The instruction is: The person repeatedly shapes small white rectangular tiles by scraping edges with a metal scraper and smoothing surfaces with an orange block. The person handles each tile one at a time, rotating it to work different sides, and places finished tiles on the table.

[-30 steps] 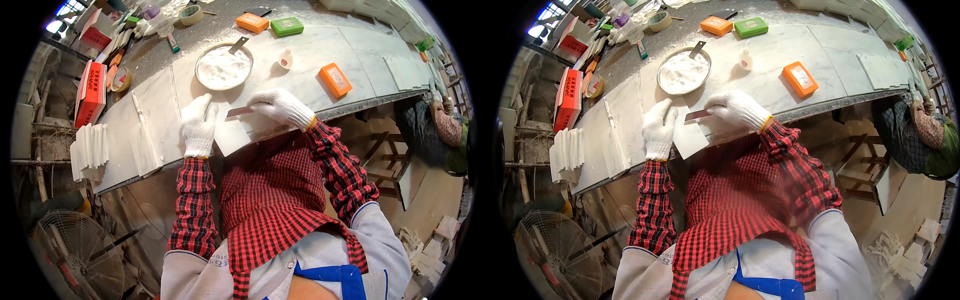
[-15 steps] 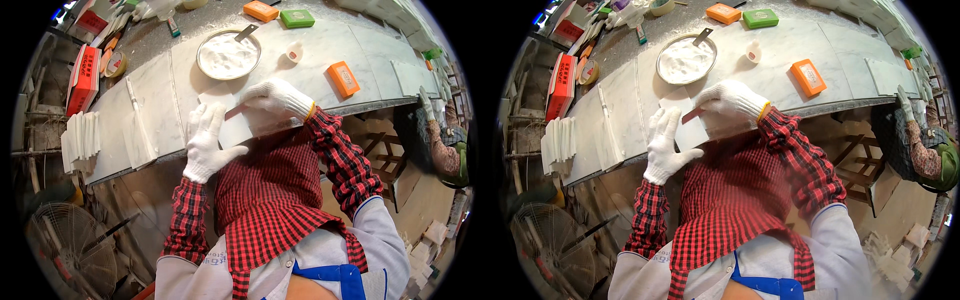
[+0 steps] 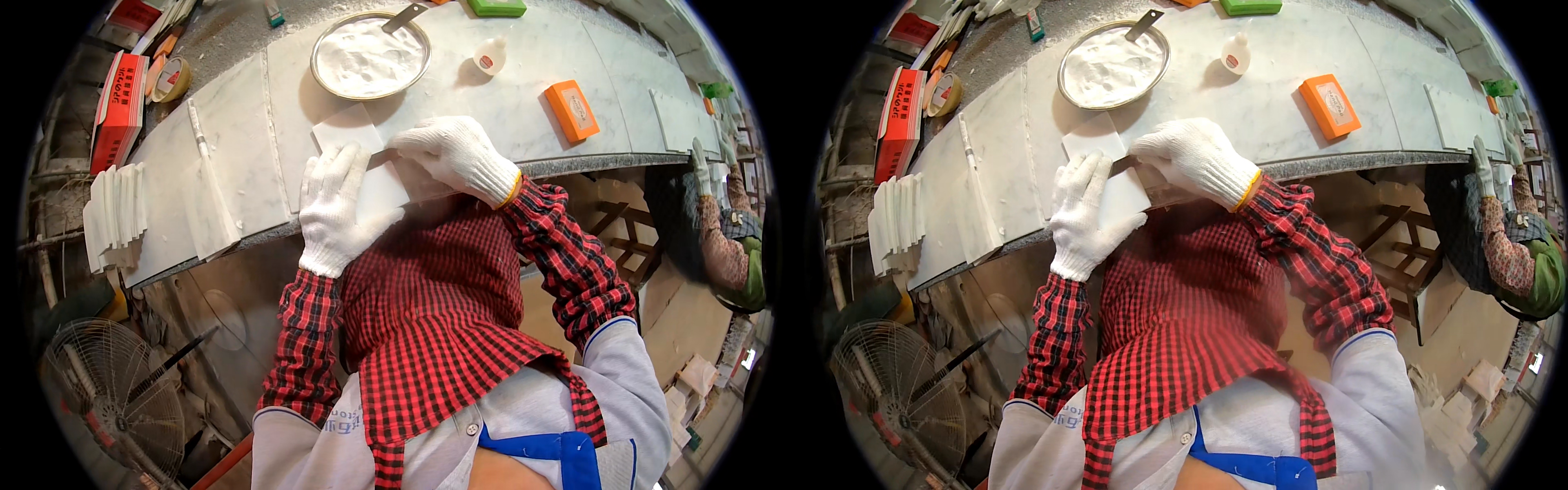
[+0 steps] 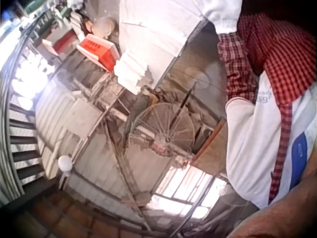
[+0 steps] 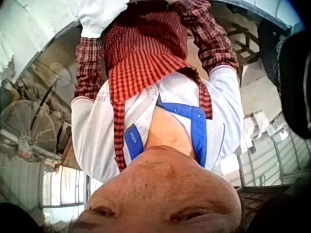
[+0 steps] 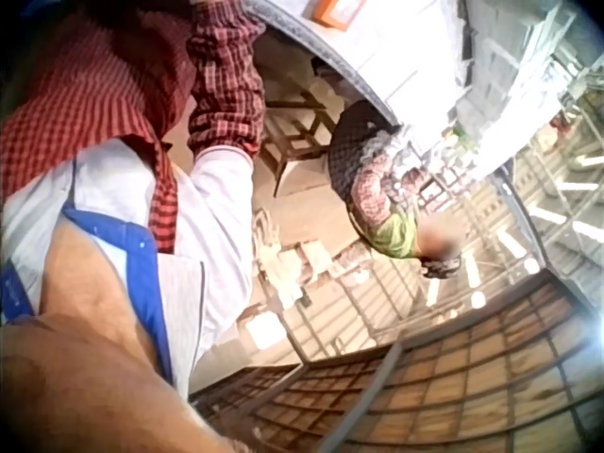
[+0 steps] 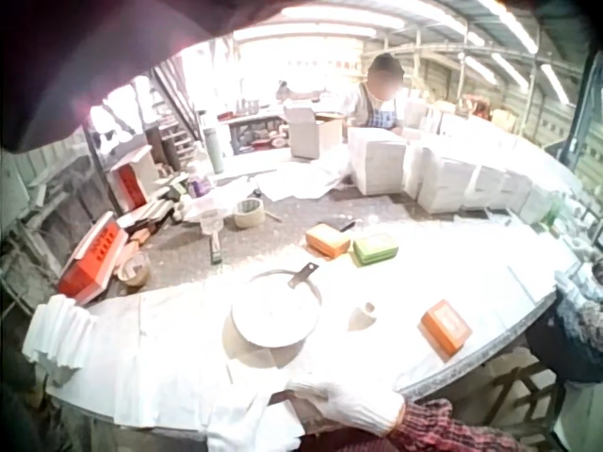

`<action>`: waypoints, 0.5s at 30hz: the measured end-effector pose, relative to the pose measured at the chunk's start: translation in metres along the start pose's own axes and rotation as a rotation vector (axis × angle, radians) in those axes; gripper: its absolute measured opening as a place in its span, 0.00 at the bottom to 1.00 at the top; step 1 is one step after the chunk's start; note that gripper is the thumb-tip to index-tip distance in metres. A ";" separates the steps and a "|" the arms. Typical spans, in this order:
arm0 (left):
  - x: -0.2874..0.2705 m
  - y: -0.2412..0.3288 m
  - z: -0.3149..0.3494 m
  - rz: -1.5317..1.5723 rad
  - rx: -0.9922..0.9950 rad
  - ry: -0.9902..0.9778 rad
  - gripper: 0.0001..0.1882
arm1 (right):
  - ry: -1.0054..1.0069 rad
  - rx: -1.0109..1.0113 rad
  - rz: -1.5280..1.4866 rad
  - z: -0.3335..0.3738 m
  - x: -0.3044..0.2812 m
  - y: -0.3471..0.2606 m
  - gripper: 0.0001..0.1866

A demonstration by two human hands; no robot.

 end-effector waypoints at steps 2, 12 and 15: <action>0.001 -0.001 0.003 -0.004 0.008 0.023 0.45 | -0.036 0.037 0.035 0.006 0.004 -0.003 0.08; 0.005 0.001 0.007 -0.050 0.041 0.059 0.40 | 0.051 0.190 -0.010 0.027 0.002 -0.034 0.05; 0.004 0.000 0.008 -0.077 0.059 0.014 0.42 | 0.127 0.291 -0.193 0.039 0.004 -0.040 0.08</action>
Point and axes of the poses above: each hand's wrist, its own z-axis away from the middle knuckle, its own x-axis out of the palm, y = z × x, the point moved 5 cm from there along -z, towards the middle knuckle, and after that the axes turned 11 degrees about -x, right-handed, at the moved point
